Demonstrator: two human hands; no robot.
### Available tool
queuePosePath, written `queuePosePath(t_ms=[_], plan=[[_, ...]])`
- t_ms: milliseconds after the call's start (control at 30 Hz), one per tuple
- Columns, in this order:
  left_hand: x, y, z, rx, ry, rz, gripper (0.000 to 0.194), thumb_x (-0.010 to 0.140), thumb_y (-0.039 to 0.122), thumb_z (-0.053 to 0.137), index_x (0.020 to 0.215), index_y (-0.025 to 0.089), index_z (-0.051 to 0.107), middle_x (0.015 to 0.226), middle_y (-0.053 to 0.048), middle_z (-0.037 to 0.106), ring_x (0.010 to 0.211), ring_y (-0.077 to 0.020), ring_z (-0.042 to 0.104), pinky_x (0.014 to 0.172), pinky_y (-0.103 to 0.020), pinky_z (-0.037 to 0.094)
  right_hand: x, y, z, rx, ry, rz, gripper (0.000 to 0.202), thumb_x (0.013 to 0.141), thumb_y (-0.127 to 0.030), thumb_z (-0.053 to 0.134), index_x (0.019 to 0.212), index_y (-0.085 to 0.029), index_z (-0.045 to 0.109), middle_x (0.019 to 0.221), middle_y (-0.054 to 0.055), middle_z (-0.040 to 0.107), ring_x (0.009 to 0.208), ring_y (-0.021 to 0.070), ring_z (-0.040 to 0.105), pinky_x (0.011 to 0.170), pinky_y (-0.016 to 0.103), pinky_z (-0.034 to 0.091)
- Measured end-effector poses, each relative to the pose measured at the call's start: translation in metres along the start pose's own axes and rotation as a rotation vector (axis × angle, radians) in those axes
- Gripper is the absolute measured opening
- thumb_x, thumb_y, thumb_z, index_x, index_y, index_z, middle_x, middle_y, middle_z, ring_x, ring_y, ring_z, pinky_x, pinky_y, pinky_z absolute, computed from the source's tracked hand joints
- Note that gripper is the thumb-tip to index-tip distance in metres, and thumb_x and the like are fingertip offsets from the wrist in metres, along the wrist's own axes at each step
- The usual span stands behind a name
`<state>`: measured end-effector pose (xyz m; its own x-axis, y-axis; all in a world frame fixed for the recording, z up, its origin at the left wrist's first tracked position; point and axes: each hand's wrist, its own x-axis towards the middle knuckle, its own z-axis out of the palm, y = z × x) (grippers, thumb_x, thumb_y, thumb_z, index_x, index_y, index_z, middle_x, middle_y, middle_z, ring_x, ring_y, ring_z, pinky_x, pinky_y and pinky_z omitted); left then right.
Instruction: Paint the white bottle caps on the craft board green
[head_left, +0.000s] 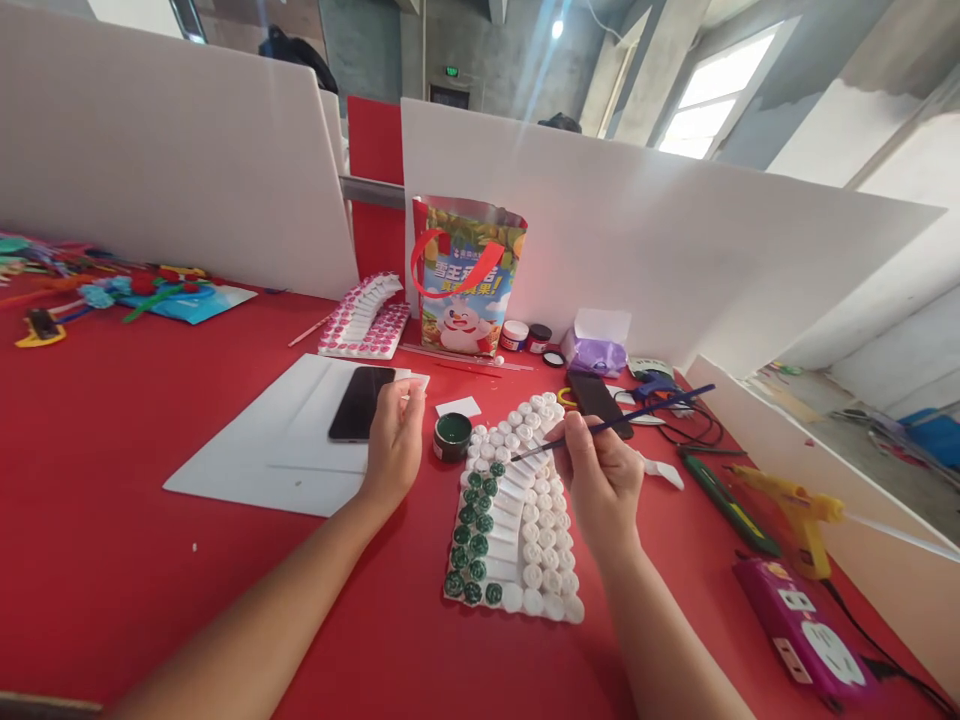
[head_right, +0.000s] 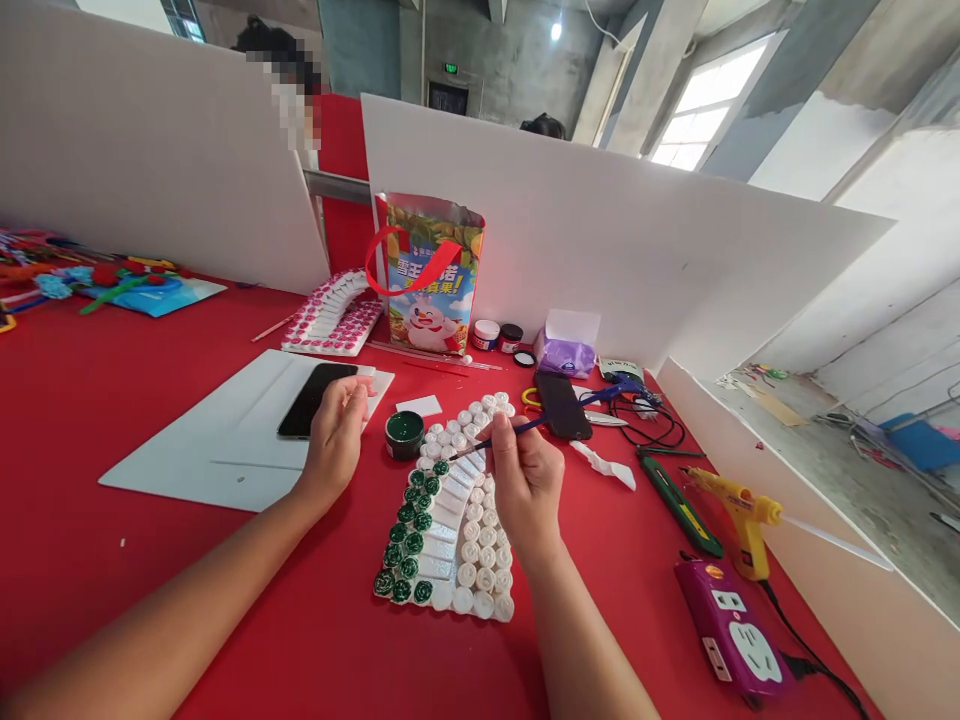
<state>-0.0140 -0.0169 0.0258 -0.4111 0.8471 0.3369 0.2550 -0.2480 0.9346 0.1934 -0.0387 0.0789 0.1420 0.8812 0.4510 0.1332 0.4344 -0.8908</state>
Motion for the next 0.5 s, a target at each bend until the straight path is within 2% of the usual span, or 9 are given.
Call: queuePosePath(t_ms=[67, 167, 333, 500], plan=[[-0.003, -0.002, 0.002, 0.039, -0.034, 0.05, 0.034, 0.103, 0.05, 0.042, 0.11, 0.021, 0.059, 0.108, -0.007, 0.063, 0.098, -0.0209, 0.061, 0.09, -0.036, 0.05, -0.002, 0.002, 0.001, -0.058, -0.029, -0.064, 0.047, 0.097, -0.054, 0.063, 0.068, -0.017, 0.065, 0.05, -0.005, 0.047, 0.043, 0.0068, 0.039, 0.042, 0.022, 0.03], [-0.005, -0.006, 0.005, 0.061, -0.093, 0.093, 0.036, 0.104, 0.05, 0.04, 0.115, 0.02, 0.057, 0.117, -0.01, 0.064, 0.111, -0.0241, 0.06, 0.098, -0.04, 0.047, -0.005, 0.006, 0.003, -0.114, -0.086, -0.101, 0.044, 0.1, -0.049, 0.06, 0.07, -0.017, 0.065, 0.051, -0.005, 0.046, 0.044, 0.0072, 0.038, 0.043, 0.022, 0.03], [-0.008, -0.014, 0.009, 0.077, -0.195, 0.073, 0.04, 0.105, 0.052, 0.038, 0.121, 0.02, 0.054, 0.125, -0.013, 0.062, 0.119, -0.0254, 0.059, 0.104, -0.043, 0.045, -0.01, 0.009, 0.007, -0.196, -0.154, -0.153, 0.042, 0.103, -0.045, 0.056, 0.072, -0.018, 0.063, 0.053, -0.005, 0.046, 0.046, 0.0081, 0.04, 0.044, 0.023, 0.032], [-0.006, -0.02, 0.011, 0.059, -0.226, 0.028, 0.042, 0.104, 0.054, 0.039, 0.124, 0.019, 0.052, 0.125, -0.013, 0.062, 0.121, -0.0261, 0.058, 0.107, -0.044, 0.044, -0.009, 0.011, 0.007, -0.279, -0.224, -0.169, 0.044, 0.103, -0.042, 0.055, 0.066, -0.018, 0.059, 0.052, -0.004, 0.047, 0.046, 0.0083, 0.04, 0.045, 0.024, 0.033]])
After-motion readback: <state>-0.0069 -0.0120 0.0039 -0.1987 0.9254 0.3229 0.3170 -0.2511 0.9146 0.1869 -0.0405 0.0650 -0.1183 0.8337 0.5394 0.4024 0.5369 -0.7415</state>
